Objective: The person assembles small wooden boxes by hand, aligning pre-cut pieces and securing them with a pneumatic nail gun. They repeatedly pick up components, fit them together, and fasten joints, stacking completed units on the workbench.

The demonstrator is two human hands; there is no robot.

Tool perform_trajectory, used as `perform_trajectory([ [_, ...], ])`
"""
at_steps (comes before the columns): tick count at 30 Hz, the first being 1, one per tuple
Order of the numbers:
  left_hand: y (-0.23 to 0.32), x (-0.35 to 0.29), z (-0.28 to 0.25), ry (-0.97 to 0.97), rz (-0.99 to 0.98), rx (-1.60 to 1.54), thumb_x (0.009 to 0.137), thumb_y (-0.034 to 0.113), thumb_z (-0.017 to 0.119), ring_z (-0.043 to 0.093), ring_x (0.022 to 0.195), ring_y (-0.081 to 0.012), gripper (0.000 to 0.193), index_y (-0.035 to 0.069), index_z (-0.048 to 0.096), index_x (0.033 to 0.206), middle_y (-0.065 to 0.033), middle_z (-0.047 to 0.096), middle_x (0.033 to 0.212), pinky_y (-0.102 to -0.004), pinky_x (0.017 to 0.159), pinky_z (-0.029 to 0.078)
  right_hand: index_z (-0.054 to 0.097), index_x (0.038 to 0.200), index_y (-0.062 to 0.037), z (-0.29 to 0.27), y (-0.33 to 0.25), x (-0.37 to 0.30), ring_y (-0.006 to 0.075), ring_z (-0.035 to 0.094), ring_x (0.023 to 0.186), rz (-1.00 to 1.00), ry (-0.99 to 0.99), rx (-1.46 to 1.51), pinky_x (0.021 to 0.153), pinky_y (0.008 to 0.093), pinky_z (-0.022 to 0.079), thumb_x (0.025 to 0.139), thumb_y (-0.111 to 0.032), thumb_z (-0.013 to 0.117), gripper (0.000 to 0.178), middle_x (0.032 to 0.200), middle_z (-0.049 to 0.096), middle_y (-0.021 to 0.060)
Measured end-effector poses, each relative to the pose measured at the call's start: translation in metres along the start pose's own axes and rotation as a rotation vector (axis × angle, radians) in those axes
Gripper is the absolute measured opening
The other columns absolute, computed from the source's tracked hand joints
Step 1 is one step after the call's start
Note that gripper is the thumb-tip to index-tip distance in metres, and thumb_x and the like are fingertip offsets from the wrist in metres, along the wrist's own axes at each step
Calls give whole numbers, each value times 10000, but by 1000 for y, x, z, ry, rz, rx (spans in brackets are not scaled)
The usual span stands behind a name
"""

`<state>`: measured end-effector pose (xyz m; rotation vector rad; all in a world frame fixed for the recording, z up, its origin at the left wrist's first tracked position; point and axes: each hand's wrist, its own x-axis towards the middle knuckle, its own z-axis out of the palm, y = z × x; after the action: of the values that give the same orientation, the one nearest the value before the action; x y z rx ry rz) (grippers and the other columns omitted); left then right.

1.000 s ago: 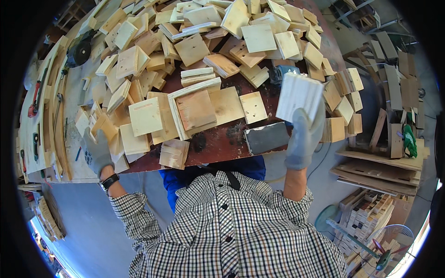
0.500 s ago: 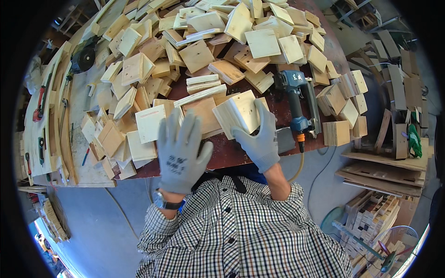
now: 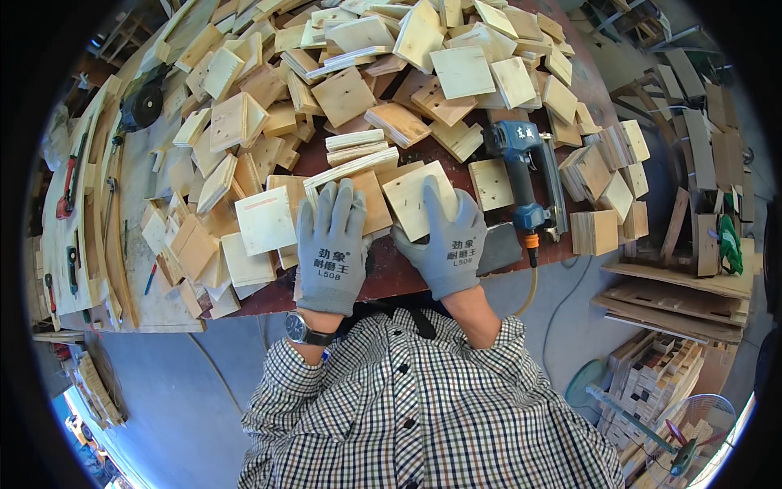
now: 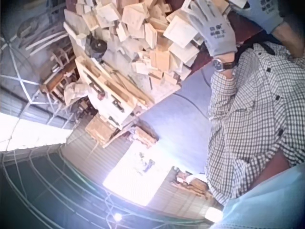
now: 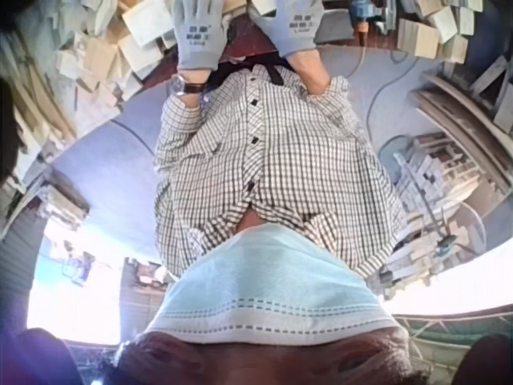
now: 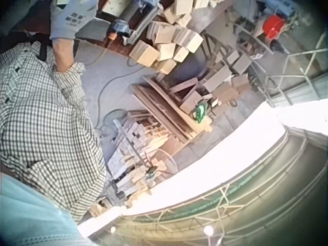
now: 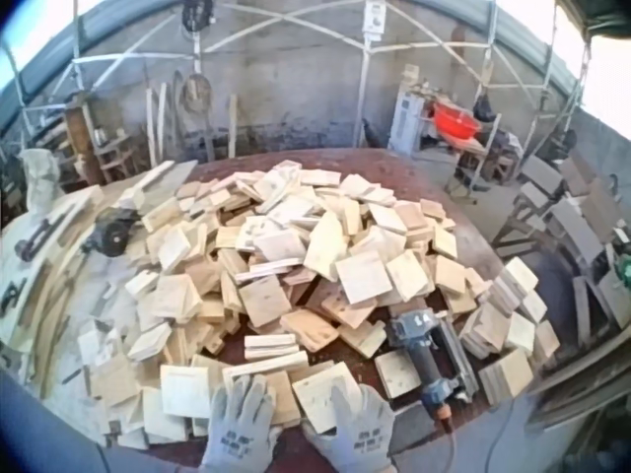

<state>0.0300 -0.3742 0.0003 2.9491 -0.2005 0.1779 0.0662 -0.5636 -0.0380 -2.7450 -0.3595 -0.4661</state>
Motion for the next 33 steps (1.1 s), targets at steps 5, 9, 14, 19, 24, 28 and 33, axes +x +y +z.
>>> perform_trajectory([
  [5,12,-2,0,-1,40,110,868,186,706,363,1471,-477,716,150,481,1548,-268,419,1565,-580,1247,268,546,1505,-261,-11,-3,4,359,533,1053,2,-150,-121,842,499,450,723,-709,774,930,1309,459,175],
  [9,17,4,2,-10,52,140,866,205,706,375,1439,-528,708,252,512,1546,-311,428,1526,-607,1243,251,517,1533,-248,-13,-7,5,352,535,1049,19,-154,-137,837,484,444,733,-737,749,965,1282,467,173],
  [14,21,7,-5,39,31,9,858,208,721,388,1412,-515,680,225,546,1515,-298,428,1505,-635,1225,258,511,1539,-226,-12,-6,1,393,512,1163,22,-155,-73,934,507,437,757,-714,743,951,1405,440,224],
  [19,18,5,6,81,49,83,853,225,726,396,1419,-509,698,156,525,1518,-304,443,1495,-632,1219,278,494,1539,-212,-9,-5,3,409,490,1230,27,-159,8,1001,508,429,725,-609,819,962,1457,416,240],
  [24,17,5,15,40,59,249,845,240,751,410,1414,-510,746,72,490,1523,-304,458,1495,-605,1228,288,491,1527,-134,-12,10,6,430,488,1239,7,-65,122,1014,533,418,731,-492,824,934,1405,454,228],
  [28,11,8,13,46,71,264,802,266,804,430,1404,-467,795,111,503,1521,-252,477,1504,-572,1211,320,487,1529,-111,-36,24,14,430,486,1241,92,14,75,1019,545,408,761,-465,807,904,1381,472,240],
  [33,6,13,0,22,50,173,751,339,858,481,1347,-386,820,166,543,1487,-169,517,1465,-518,1128,390,501,1518,-127,-26,61,31,431,484,1246,68,28,76,1017,541,412,774,-429,801,858,1416,456,234],
])
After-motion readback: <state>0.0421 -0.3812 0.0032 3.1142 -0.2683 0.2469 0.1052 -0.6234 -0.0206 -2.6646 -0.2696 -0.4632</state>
